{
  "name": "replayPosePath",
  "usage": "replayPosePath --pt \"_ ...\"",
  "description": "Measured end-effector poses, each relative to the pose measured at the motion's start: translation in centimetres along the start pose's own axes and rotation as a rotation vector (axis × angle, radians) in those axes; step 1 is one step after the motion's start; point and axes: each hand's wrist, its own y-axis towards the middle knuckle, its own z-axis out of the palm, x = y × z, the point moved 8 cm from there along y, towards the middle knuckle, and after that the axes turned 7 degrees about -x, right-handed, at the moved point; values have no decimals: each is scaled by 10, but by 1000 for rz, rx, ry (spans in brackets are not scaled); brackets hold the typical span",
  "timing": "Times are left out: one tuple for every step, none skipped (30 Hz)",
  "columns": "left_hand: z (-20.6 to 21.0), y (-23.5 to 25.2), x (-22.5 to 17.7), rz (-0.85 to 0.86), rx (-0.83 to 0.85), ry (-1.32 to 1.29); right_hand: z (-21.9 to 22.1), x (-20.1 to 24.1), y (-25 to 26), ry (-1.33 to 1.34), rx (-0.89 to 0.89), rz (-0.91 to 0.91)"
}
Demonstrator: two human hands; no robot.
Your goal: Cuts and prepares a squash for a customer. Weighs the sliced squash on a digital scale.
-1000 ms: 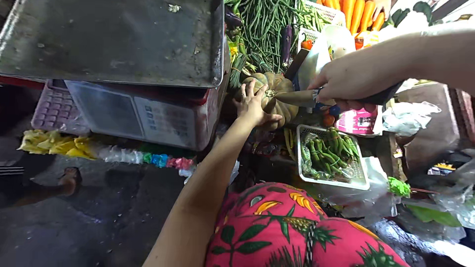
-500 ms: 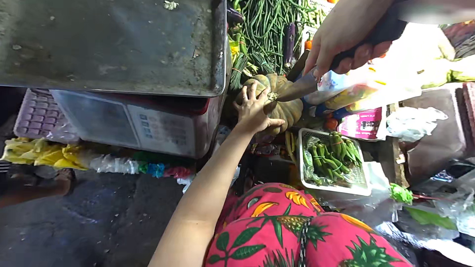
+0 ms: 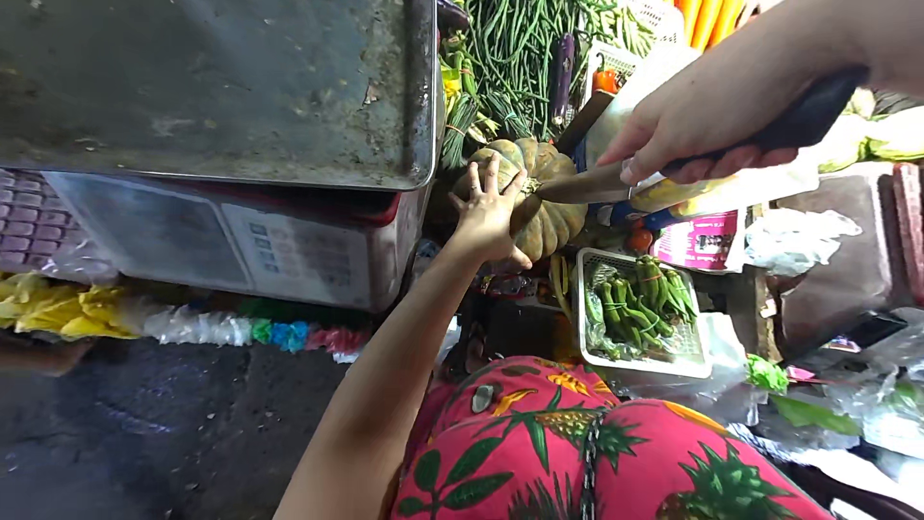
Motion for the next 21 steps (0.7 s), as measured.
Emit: replayPosePath --pt "0 0 0 -2 2 4 12 -2 0 5 22 -11" --pt "0 0 1 -5 1 13 26 -5 -1 34 17 -28" --pt "-1 0 1 -9 2 17 43 -7 -5 83 -12 -36" --pt "-2 0 1 -16 5 20 64 -12 -7 149 -47 -45" --pt "-2 0 1 -18 5 22 87 -18 -7 237 -77 -40" --pt "0 0 0 -16 1 27 110 -24 -6 311 -99 -32" --pt "1 -1 -3 -12 -3 37 128 -29 -4 356 -104 -31" --pt "2 -2 -5 -9 -2 43 139 -33 -3 380 -104 -36" --pt "2 -2 -6 -4 1 50 142 -34 -2 387 -100 -41" --pt "1 -2 -5 -2 1 57 137 -33 -2 371 -92 -40" --pt "0 -2 -4 -5 3 61 126 -30 -3 336 -83 -36" --pt "-2 -1 -3 -9 7 54 111 -25 -5 291 -64 -30" --pt "-2 -1 -3 -19 14 44 93 -19 -6 250 -35 -31" --pt "-2 -2 -2 -24 14 35 74 -13 -6 231 -3 -34" --pt "-1 -2 -2 -23 6 29 58 -10 -5 234 31 -39" --pt "1 -2 -2 -20 -6 18 45 -8 -2 247 79 -23" --pt "1 -2 -1 -19 -15 6 34 -6 0 251 112 -7" --pt "0 -1 0 -24 -13 -6 28 -4 2 270 139 7" --pt "-1 1 1 -28 -8 -16 26 -4 5 288 156 17" --pt "-2 3 2 -31 -4 -19 28 -4 7 301 158 18" --pt "-3 4 4 -32 0 -16 37 -5 9 324 154 -3"
